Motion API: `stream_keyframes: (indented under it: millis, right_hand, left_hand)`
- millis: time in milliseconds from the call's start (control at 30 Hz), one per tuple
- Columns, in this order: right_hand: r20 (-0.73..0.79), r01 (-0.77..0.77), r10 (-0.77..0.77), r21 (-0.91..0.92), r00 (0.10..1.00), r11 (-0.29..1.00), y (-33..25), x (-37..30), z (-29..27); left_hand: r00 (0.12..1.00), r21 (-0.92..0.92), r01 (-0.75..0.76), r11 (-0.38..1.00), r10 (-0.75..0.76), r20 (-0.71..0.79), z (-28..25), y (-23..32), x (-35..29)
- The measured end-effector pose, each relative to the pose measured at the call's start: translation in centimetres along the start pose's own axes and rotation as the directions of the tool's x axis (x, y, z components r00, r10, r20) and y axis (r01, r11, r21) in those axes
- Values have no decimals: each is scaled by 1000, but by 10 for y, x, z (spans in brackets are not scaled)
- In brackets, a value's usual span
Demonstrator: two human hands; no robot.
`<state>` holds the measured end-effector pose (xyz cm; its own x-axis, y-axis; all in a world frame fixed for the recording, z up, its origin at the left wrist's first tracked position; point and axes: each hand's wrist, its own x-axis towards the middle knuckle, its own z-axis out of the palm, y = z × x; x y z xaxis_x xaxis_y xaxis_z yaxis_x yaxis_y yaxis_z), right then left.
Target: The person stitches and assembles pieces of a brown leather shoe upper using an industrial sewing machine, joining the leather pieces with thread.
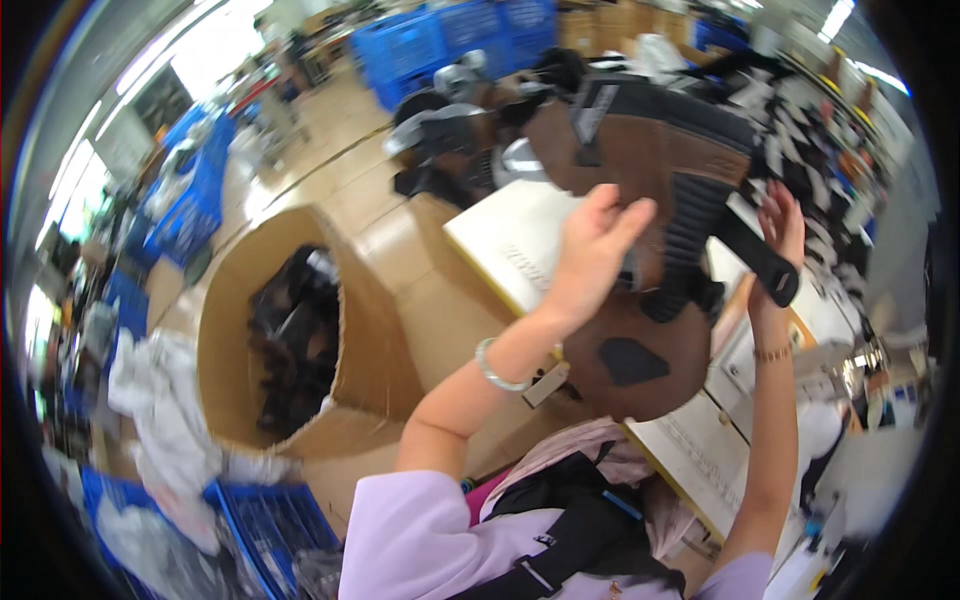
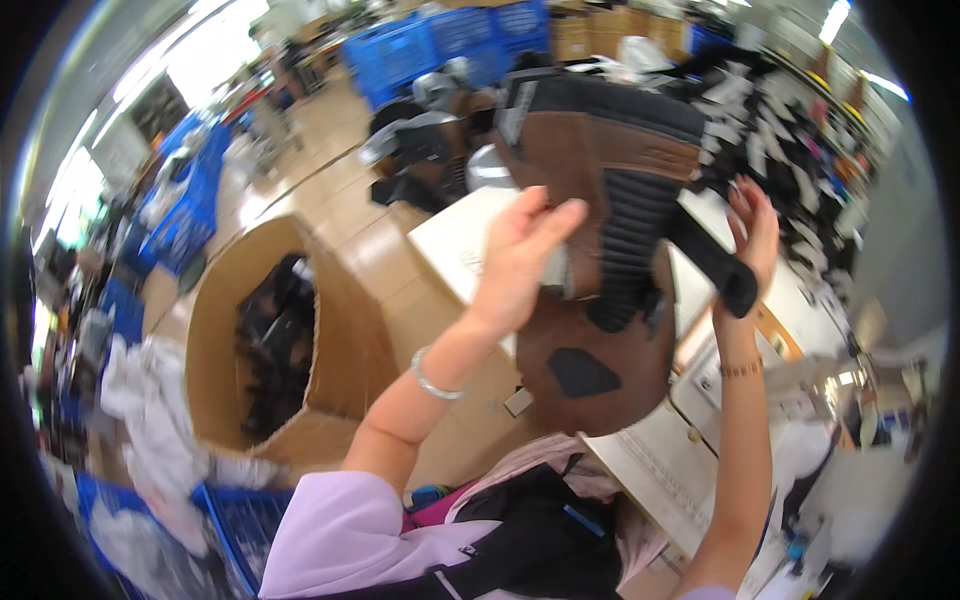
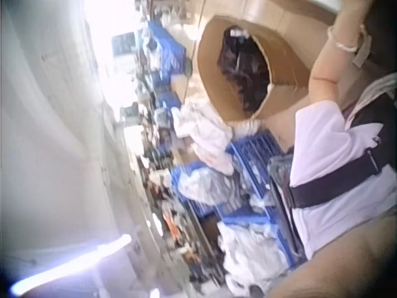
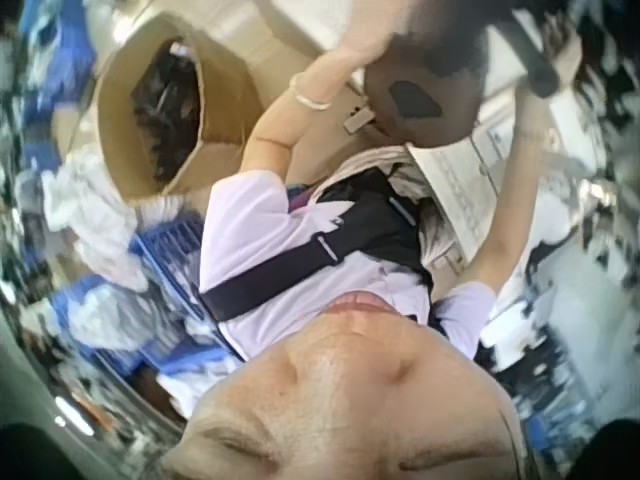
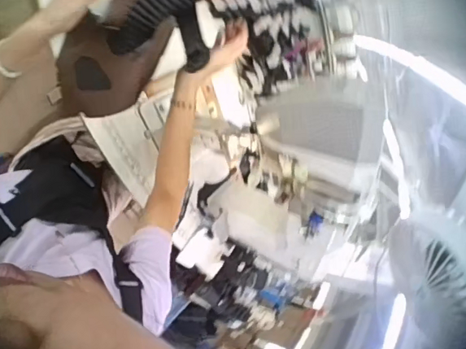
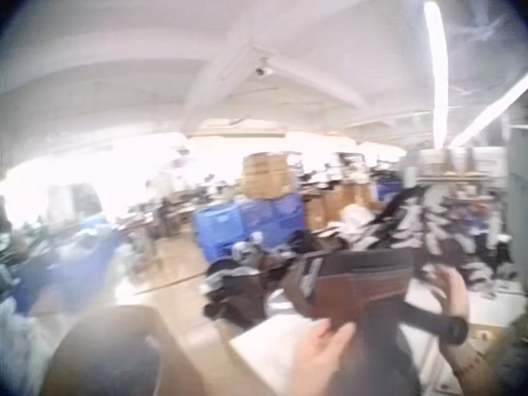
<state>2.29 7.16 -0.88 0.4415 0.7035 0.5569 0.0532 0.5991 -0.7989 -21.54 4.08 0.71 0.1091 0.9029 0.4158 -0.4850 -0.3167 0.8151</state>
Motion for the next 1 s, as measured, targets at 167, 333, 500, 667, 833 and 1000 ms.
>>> stream_keyframes:
  millis: [167,333,500,667,833,1000]
  right_hand:
    - [284,-181,258,-272,924,945,25,-84,-5]
    - [191,-260,275,-98,942,961,41,-102,-14]
    - [116,-250,291,-278,950,928,47,-114,-29]
    - [146,-296,346,-282,927,913,51,-118,-24]
    - [200,-321,415,-378,888,869,43,-116,-24]
    - [193,-301,413,-432,890,850,47,-116,-30]
  left_hand:
    - [993,201,-103,974,111,-28,-6,-16,-20]
    - [989,236,59,970,-24,-149,-31,-1,-36]
    - [735,79,-220,972,218,-642,-99,45,-50]
    - [268,292,-480,827,456,-849,-248,112,-105]
    - [162,70,-515,855,177,-971,-396,70,-169]
    - [448,-221,-215,951,-105,-888,-295,-42,-85]
